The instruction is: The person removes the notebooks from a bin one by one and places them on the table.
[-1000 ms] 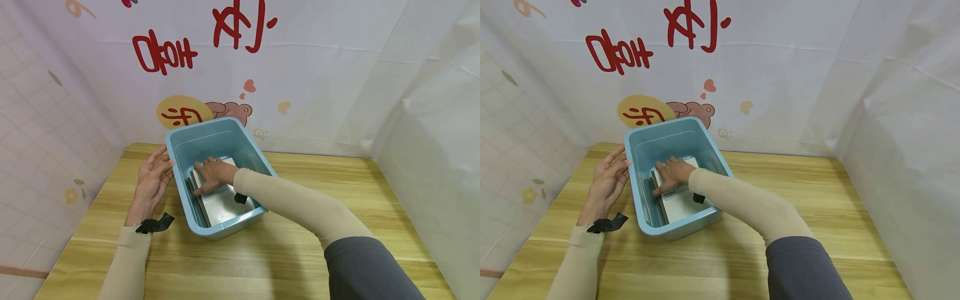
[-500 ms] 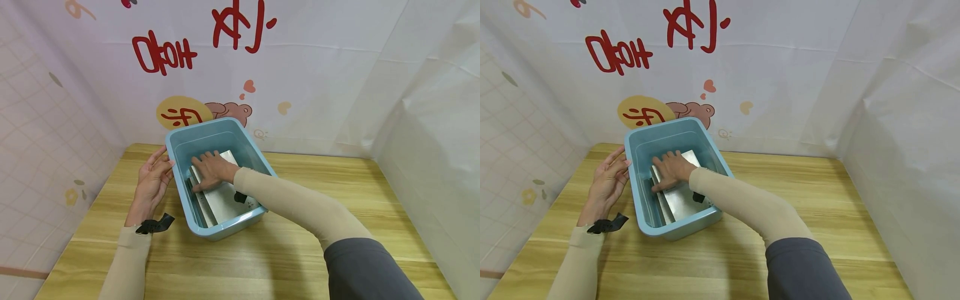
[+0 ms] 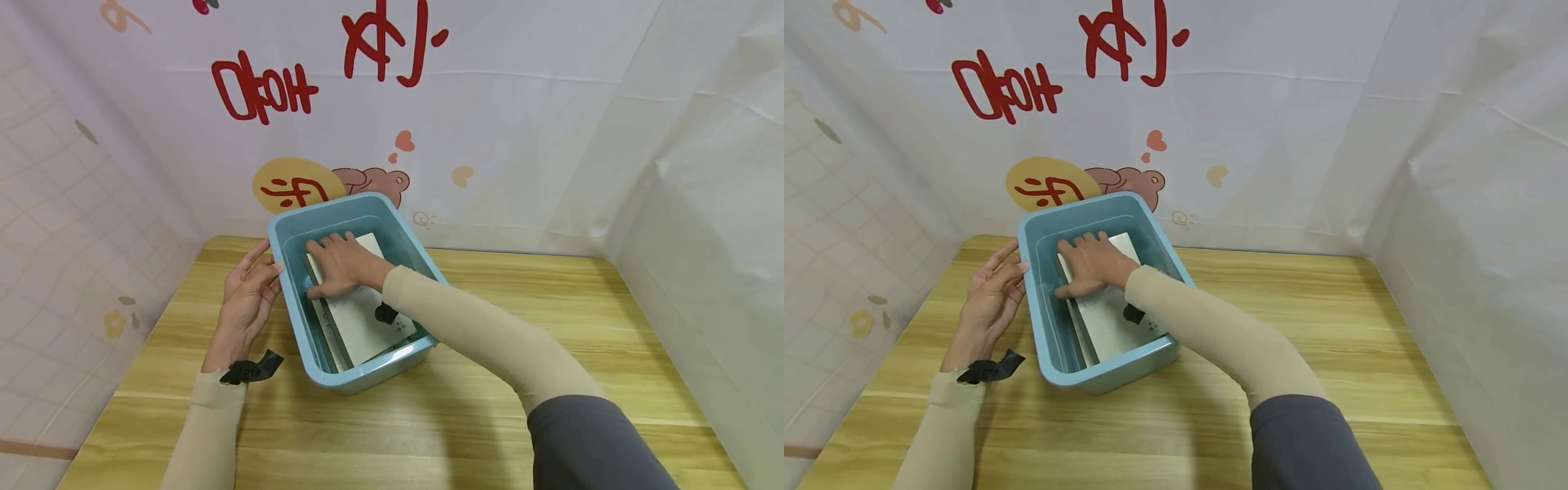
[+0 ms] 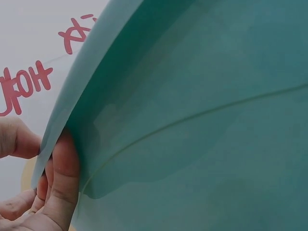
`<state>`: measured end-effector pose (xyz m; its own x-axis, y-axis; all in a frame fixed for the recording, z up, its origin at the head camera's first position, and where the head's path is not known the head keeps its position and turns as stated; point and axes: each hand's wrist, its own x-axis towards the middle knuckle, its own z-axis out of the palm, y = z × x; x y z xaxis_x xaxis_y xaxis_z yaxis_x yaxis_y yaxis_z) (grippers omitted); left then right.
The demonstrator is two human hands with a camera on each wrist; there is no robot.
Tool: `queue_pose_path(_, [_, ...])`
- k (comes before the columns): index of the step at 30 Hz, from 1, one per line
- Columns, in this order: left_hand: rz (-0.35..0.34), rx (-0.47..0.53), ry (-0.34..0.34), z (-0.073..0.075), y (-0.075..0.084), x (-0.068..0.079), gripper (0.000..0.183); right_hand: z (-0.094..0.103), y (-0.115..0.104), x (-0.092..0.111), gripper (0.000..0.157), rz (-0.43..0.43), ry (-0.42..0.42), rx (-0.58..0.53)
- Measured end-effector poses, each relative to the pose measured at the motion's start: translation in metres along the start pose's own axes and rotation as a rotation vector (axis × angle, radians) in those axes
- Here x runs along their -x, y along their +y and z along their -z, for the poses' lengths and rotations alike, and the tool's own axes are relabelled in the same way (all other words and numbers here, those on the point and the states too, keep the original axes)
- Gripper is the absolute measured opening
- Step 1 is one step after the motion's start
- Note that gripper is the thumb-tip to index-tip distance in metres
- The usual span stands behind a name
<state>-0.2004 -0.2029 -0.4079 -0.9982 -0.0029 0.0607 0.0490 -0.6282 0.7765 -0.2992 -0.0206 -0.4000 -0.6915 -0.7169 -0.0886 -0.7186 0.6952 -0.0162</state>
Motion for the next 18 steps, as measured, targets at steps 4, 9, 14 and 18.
queue_pose_path(4, [0.006,-0.008,0.005,0.000,-0.001,0.000,0.070,0.008,0.002,0.000,0.075,-0.001,0.019,-0.011])
queue_pose_path(9, [0.004,-0.005,-0.005,0.000,-0.001,-0.001,0.070,0.021,0.005,0.002,0.074,0.005,0.067,-0.011])
queue_pose_path(14, [-0.007,0.001,-0.012,0.000,-0.001,-0.002,0.069,0.032,0.009,0.004,0.073,0.016,0.128,0.003])
queue_pose_path(18, [-0.009,0.015,-0.010,0.001,-0.002,-0.001,0.068,0.041,0.011,0.007,0.071,0.019,0.178,-0.022])
